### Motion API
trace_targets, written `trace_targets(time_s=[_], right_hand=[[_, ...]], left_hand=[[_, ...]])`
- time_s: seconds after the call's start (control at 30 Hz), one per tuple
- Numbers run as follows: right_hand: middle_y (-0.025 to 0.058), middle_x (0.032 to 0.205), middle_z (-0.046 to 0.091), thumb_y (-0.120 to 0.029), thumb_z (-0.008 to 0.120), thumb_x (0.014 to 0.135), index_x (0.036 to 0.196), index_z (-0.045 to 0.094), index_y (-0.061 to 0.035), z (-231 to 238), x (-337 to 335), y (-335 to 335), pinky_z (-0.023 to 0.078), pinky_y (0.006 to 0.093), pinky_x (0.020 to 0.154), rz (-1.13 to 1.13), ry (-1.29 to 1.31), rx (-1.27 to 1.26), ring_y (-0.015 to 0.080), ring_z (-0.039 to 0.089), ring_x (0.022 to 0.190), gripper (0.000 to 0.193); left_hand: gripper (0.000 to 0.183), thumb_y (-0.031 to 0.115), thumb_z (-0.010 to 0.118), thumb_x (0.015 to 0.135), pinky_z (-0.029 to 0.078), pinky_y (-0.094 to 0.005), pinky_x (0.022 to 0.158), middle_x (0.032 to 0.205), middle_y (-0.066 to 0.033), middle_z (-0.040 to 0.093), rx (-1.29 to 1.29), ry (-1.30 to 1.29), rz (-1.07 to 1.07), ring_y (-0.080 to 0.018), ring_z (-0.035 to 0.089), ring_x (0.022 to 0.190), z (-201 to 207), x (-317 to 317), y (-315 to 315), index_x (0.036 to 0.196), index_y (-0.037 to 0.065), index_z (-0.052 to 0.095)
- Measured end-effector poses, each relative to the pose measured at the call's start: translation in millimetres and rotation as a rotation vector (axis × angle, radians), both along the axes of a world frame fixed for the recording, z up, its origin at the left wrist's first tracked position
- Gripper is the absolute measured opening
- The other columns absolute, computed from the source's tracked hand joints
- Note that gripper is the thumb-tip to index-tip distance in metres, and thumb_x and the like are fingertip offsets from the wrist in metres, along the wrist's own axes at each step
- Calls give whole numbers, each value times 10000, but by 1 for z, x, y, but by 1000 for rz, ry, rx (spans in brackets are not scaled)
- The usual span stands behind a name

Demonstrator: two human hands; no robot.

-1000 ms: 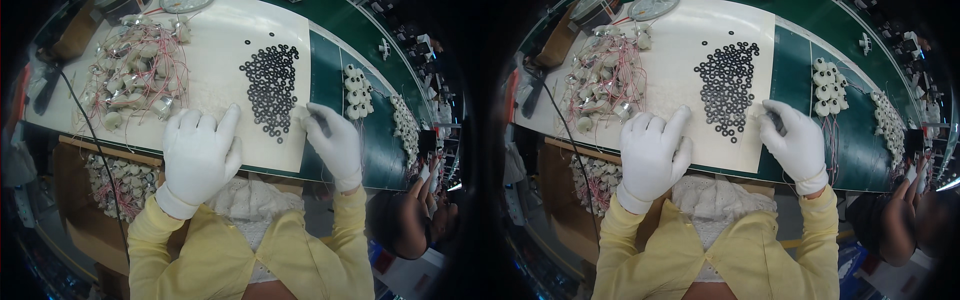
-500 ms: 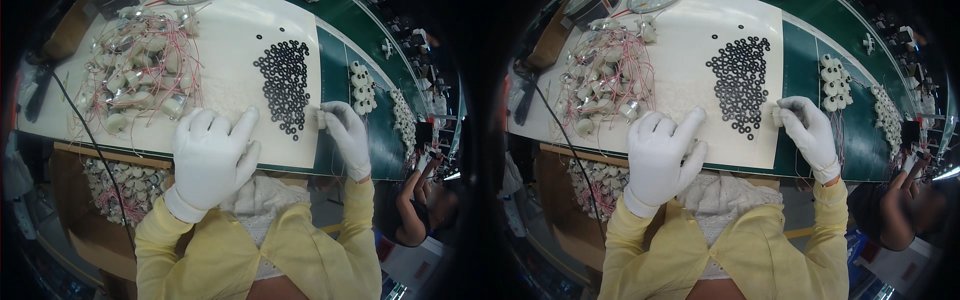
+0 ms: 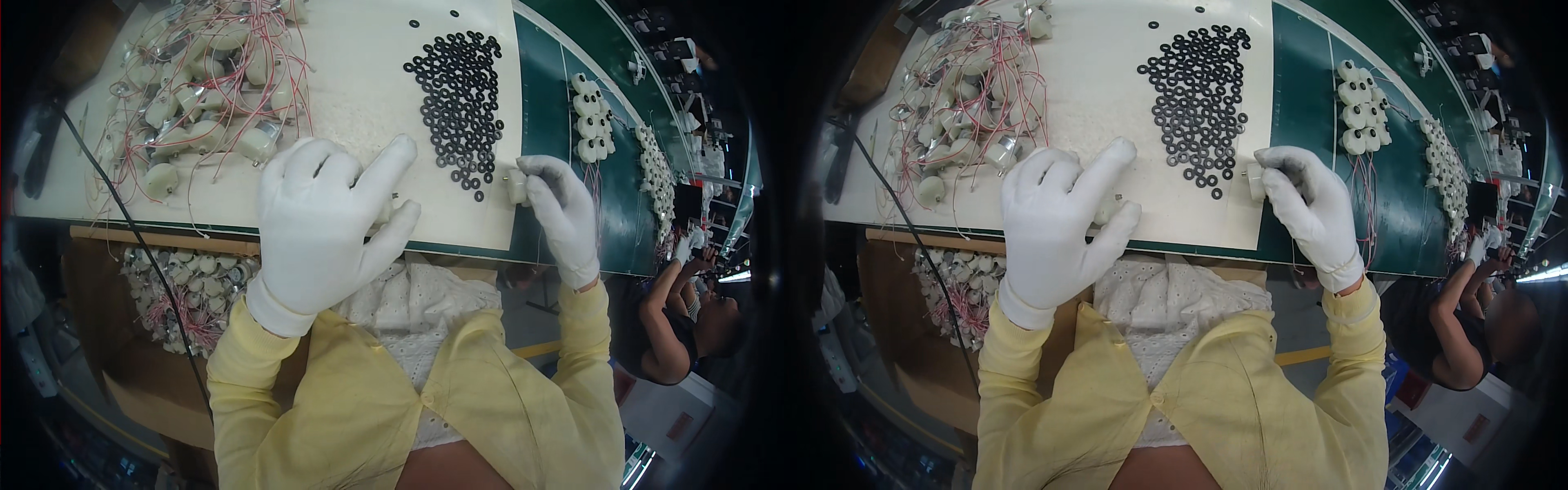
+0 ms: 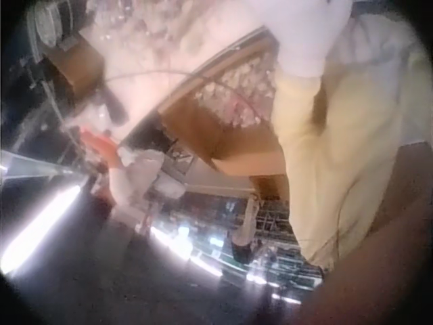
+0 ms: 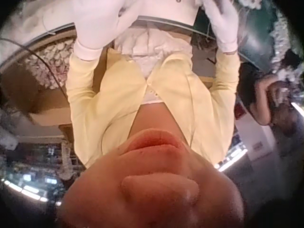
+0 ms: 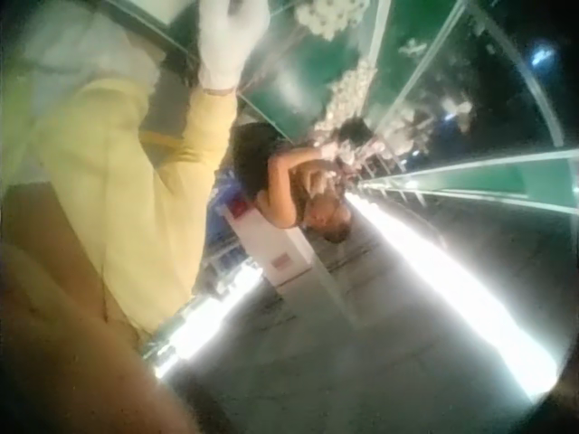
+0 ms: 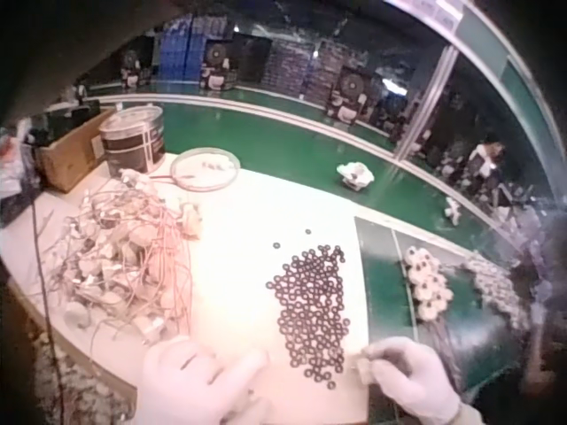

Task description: The person assembles small white cylindrical components with wires by inserting black circular washers into their ends. The person picks up a component, places a washer into the open end, and sets the finished unit aside on the table. The process is repeated continuously throughout the clip.

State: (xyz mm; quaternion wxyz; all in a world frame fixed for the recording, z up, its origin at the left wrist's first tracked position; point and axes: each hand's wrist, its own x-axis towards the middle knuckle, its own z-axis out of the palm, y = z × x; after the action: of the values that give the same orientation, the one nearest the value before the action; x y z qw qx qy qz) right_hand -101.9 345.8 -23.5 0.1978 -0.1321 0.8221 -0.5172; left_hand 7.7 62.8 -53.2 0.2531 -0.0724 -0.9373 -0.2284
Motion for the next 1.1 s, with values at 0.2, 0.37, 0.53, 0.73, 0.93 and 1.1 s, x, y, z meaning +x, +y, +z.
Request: trace_targets(time_s=[0.2,0.37,0.53,0.73,0.93,1.1], right_hand=[[49,1063,729,-112,706,1000,1261,681,18,-6,1,1,489,228,721,114,211,57,63,597,806,292],[59,1017,743,-93,788,873,1180,731,-55,9,2,-10,504,316,749,261,652,353,169,665,793,314],[31,894,707,-146,830,814,1122,735,-122,16,2,-23,459,379,741,381,1006,479,248,656,763,323],[10,823,650,-184,831,827,1071,710,-147,23,4,-32,431,397,717,426,1002,569,251,620,738,275],[3,833,617,-237,803,866,1050,684,-164,44,10,-23,426,393,719,602,996,770,229,609,765,231],[3,825,606,-262,772,896,978,649,-149,49,15,-25,440,378,733,677,1063,920,220,605,763,186]], left_hand=[[513,278,802,792,424,-439,850,868,-65,563,19,7,2,-284,580,917,-1,0,0,1277,124,740],[508,286,800,795,421,-430,847,873,-67,571,19,-3,4,-283,583,919,-2,0,-1,1272,124,740],[504,288,801,796,419,-423,844,870,-64,579,42,-10,29,-278,585,912,-3,0,1,1268,120,740],[504,279,799,800,418,-424,845,880,-68,599,39,-15,34,-275,591,909,-3,-1,1,1272,113,738],[512,251,794,798,418,-427,841,895,-75,609,20,-27,24,-279,595,915,0,0,-1,1285,104,735],[519,229,789,797,422,-427,842,908,-73,613,12,-52,13,-283,596,917,2,-1,0,1295,94,729]])
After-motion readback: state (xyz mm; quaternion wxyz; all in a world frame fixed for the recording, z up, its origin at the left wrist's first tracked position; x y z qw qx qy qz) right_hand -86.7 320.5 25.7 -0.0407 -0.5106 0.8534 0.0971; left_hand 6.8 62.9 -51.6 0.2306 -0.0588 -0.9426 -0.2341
